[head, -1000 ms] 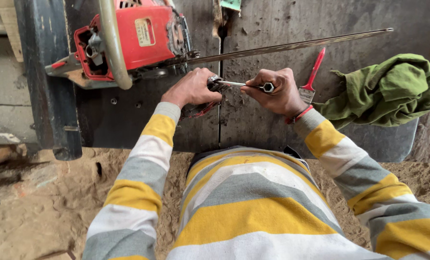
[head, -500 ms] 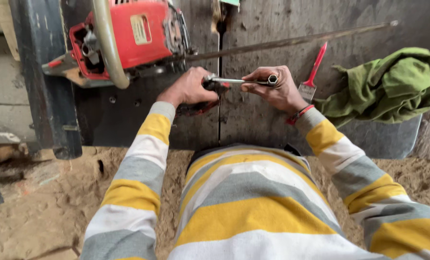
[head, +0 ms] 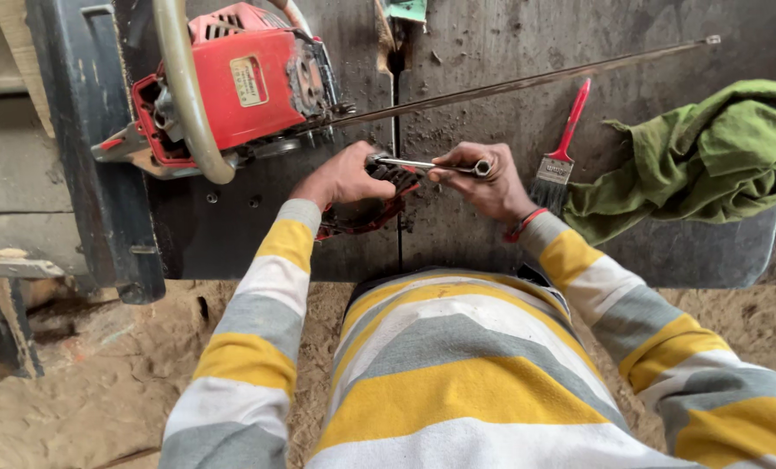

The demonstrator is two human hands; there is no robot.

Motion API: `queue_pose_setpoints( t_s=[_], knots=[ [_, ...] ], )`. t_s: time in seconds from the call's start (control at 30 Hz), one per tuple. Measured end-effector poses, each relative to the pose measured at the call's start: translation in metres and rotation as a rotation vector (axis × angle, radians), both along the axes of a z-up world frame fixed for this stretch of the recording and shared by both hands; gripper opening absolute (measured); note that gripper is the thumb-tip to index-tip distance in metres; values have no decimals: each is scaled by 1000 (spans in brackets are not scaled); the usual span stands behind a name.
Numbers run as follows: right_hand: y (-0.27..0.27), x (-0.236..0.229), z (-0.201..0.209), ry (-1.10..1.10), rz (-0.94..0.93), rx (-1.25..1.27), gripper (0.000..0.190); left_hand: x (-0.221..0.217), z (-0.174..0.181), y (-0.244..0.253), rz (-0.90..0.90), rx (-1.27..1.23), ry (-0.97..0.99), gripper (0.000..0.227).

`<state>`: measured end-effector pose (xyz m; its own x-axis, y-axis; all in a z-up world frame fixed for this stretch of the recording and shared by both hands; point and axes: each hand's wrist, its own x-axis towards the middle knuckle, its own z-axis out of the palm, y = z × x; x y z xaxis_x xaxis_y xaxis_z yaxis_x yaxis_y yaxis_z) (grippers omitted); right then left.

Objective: The person removes plastic casing components from a red chainsaw, cleans the internal machinery and parts with a brush and a thin metal tool, and then wipes the tool clean with a green cloth.

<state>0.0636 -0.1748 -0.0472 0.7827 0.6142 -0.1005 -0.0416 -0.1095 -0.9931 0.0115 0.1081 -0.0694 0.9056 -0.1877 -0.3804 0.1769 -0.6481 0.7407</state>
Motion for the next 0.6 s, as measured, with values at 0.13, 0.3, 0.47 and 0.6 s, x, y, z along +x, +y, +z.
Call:
queue_pose_setpoints(
  t_s=[0.13,0.3,0.47,0.6],
  knots=[
    [7,-26,15,-42,-102,-66,14,1,0,4,6,-58,76,44],
    [16,-43,65,-284,-75,-239,17,-5,50,-13,106,-181,285,30],
    [1,-31,93,-368,-27,-285,17,-2,95,-37,189,-1,134,36],
    [-9,-26,94,-568,22,-295,21,7,103,-44,119,135,107,35]
  ],
)
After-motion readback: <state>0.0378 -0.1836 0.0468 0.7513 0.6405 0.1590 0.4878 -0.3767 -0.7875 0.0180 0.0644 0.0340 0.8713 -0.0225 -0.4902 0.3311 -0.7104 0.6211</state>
